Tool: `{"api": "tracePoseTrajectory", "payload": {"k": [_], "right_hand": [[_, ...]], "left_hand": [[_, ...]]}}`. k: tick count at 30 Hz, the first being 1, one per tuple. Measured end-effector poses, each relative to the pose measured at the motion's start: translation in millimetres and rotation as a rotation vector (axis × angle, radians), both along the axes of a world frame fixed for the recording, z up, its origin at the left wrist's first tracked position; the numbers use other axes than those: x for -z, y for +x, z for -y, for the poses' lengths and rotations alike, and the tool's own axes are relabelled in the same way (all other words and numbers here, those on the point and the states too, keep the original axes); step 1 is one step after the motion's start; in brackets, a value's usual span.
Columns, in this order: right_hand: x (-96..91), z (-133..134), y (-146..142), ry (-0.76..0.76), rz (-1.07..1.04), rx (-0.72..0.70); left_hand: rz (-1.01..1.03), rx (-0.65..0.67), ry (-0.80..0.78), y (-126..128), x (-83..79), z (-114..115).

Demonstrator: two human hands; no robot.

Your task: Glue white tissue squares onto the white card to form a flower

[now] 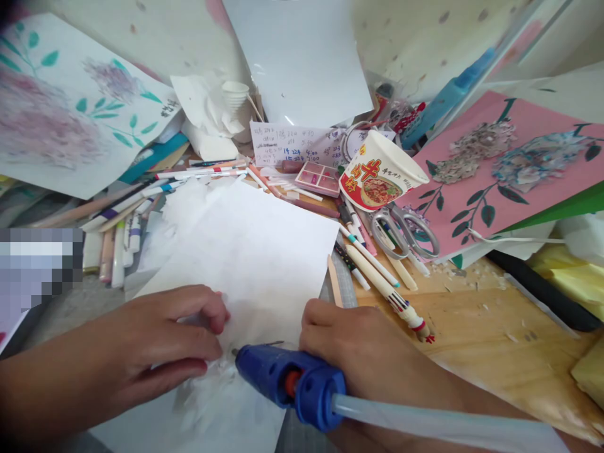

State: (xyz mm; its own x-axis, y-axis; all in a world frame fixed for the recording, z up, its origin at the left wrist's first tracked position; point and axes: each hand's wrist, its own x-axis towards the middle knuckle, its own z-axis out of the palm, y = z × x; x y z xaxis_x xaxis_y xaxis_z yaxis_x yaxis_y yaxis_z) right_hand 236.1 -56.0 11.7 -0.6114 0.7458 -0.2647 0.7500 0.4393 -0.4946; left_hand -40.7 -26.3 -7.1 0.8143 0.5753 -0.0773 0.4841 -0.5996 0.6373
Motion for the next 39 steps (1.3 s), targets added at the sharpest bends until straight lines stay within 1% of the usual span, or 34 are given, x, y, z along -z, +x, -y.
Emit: {"api": "tracePoseTrajectory", "payload": {"k": [5,11,13,17,20,24,29,32,36,39], "right_hand": [[-1.1,1.6,-1.4,-0.044,-0.062,0.082],[-1.9,3.7,4.4,-0.184,-0.094,0.093],[-2.1,2.4,5.9,-0.177,-0.141,0.091],[-4.2,1.3,6.0,-0.116,-0.241,0.07],[-7.4,1.5,6.2,-0.107,-0.196,0.07],[-12.8,1.5,6.8,-0.137,-0.104,0.077],[-16.6,3.4,9.0,-0.098,0.003,0.123],[-16.5,5.0,11.4,-0.103,0.009,0.101],[-14.0,6.2,12.7,-0.163,-0.031,0.063],[-10.9,7.5,13.0,-0.165,-0.014,0.1]], "left_hand": [[-0.009,0.006,0.007,0.6,0.2,-0.3],[-0.012,0.024,0.013,1.2,-0.4,-0.4],[-0.021,0.026,0.006,1.0,-0.5,-0.2],[-0.033,0.019,-0.002,0.4,-0.4,0.3],[-0.013,0.027,0.005,0.5,-0.3,0.1],[0.001,0.028,0.017,0.8,0.9,-0.2],[0.003,0.03,0.025,-0.9,3.7,0.6],[-0.005,0.035,0.02,-1.1,3.8,0.5],[-0.007,0.042,0.01,-0.5,3.4,-0.5],[-0.008,0.046,0.012,-0.3,2.8,-1.4]]}}
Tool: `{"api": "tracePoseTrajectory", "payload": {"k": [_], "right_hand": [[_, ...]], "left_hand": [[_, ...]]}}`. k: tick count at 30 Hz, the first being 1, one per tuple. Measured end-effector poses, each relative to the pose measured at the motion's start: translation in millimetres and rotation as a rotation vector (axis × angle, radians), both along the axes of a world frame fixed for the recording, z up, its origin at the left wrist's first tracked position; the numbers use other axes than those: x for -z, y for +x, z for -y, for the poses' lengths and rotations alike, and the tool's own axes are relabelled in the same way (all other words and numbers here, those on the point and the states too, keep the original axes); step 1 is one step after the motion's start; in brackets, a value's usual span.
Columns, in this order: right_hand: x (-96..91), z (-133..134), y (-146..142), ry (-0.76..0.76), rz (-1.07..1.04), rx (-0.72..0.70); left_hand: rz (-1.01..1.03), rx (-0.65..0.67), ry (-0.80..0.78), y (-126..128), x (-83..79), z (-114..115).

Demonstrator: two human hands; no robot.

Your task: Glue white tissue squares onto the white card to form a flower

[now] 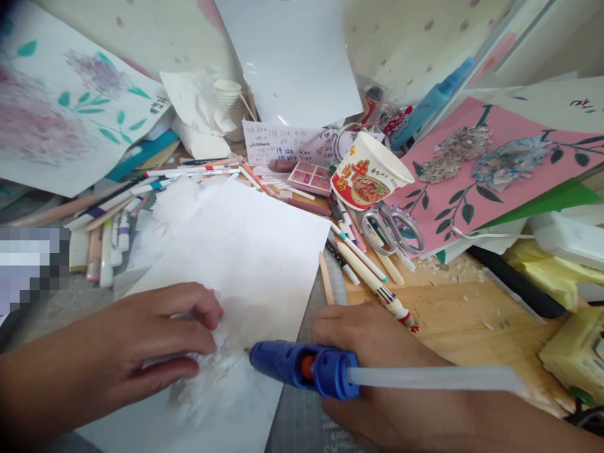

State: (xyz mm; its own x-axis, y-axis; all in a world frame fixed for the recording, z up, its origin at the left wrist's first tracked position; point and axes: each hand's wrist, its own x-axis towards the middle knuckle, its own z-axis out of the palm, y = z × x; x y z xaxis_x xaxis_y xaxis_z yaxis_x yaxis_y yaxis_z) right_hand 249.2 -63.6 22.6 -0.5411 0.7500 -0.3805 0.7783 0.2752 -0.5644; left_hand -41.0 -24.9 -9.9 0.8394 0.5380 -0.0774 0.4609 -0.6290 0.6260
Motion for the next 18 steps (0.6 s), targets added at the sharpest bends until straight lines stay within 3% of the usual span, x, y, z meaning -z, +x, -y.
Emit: {"api": "tracePoseTrajectory", "payload": {"k": [3,9,18], "right_hand": [[2.9,1.7,2.2,0.002,0.016,0.017],[4.7,0.1,2.5,-0.019,-0.113,-0.083],[6.2,-3.0,-5.6,0.026,-0.127,-0.059]], "left_hand": [[-0.008,0.003,-0.008,-0.2,-0.9,-0.4],[-0.005,0.003,0.005,-0.3,-1.4,0.3],[0.006,-0.008,-0.002,0.2,-2.7,-0.1]]}}
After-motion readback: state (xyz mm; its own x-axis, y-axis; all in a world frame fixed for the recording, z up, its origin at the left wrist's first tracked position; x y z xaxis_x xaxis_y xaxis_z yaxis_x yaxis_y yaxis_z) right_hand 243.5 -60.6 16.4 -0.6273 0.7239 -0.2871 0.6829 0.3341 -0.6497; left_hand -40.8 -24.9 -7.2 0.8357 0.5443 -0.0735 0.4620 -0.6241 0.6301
